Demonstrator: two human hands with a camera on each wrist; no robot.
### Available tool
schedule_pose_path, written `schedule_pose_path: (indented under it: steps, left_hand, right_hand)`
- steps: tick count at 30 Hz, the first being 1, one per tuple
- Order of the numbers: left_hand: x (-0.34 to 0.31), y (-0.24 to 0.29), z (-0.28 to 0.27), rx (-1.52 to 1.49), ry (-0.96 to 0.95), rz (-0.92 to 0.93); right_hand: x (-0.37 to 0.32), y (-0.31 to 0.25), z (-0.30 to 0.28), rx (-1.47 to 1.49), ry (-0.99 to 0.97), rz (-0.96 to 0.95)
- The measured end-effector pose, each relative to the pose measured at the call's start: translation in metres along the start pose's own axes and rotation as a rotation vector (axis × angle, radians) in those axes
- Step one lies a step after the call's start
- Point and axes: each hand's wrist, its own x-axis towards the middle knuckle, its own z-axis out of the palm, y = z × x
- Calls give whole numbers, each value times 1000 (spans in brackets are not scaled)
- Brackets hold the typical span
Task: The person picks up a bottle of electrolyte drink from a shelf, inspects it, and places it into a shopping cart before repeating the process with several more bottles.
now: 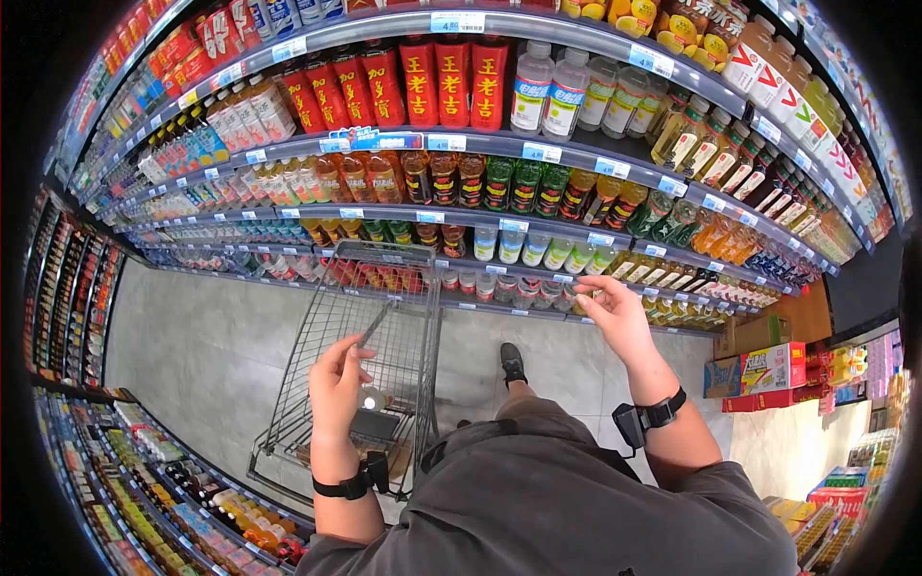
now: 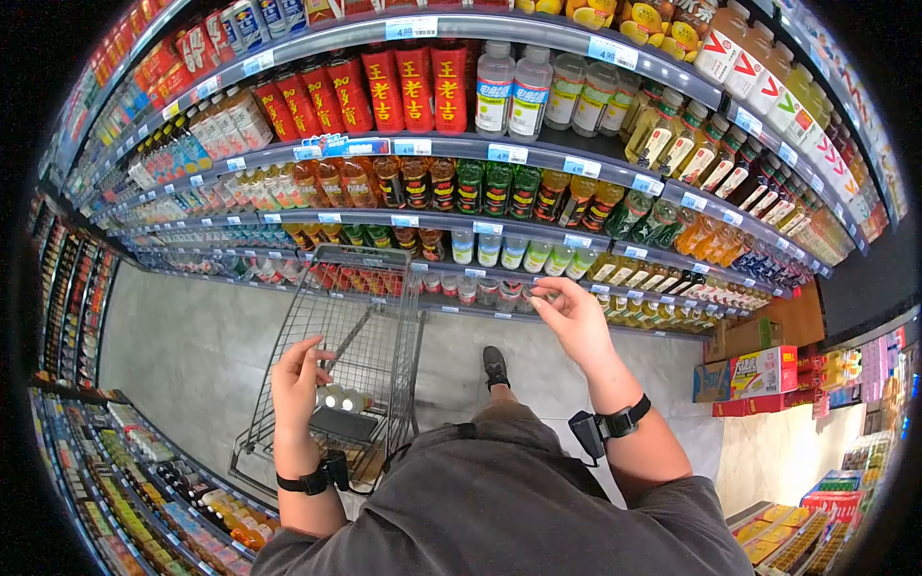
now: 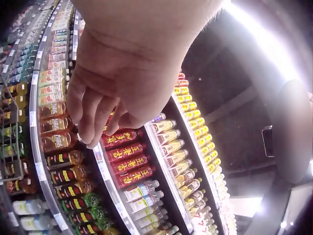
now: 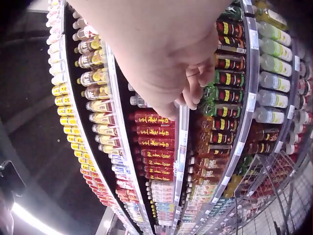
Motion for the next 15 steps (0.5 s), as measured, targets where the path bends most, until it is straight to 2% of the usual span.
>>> schedule_pose_path:
  steps: [9,15]
  left_hand:
    - [-28,-2,-24,-43,84,-13]
    - [-55,-26,-56,-70,188,-43]
  right_hand:
    - [-9,-12,18,-9,-52,-52]
    - [1,-30,56,-9,-165,-56]
